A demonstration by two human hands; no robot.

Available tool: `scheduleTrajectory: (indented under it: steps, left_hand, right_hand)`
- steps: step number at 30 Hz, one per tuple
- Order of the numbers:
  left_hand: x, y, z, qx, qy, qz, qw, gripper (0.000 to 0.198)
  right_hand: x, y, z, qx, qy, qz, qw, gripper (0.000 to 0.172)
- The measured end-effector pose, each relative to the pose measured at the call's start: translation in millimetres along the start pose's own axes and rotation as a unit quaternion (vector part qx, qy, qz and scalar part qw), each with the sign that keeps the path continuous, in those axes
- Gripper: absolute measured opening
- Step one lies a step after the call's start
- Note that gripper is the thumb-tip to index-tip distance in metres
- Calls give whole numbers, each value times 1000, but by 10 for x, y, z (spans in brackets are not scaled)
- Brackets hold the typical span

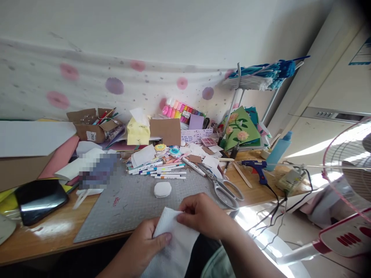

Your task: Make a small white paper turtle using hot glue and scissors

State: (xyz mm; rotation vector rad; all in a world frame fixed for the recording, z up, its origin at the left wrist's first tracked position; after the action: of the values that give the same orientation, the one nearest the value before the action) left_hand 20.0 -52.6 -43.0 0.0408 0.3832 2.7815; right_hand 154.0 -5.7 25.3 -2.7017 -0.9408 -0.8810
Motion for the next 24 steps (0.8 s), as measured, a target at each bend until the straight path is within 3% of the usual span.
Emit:
scheduleTrajectory:
  steps: [2, 5, 7, 11, 17, 24]
  left_hand:
    - [14, -30, -28, 27, 48, 2, 998, 40]
    - [49, -35, 31, 56, 119, 27, 991, 38]
    - [72, -30, 115, 60, 139, 39, 988, 32]
    - [62, -54, 245, 37, 167, 4, 985, 29]
    - [85, -50, 255, 27, 184, -15, 982, 30]
    - [160, 17, 356, 26, 229, -21, 973, 25]
  right_hand:
    - [216, 2, 193, -24, 28, 48, 998, 13]
    - [629, 101, 509, -80, 95, 170, 978, 16]
    - [790, 183, 666, -108, 115, 204, 966, 19]
    - [908, 299, 833, -138, 157, 215, 954, 31]
    - [1088, 389, 1125, -228, 299, 242, 894, 36]
    - [1067, 246, 1269, -244, 303, 214, 896, 46]
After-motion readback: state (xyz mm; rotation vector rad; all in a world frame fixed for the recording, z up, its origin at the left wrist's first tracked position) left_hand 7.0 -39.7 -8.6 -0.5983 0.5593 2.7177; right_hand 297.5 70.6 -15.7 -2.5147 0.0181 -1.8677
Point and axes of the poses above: each hand's wrist, its own y-axis away from the middle knuckle, its own x-axis out of the back of the hand, z = x × y, the point moved 7 cm from there along -y, towards the middle knuckle, and after that the axes turned 5 degrees about -z, right-handed, at the moved point
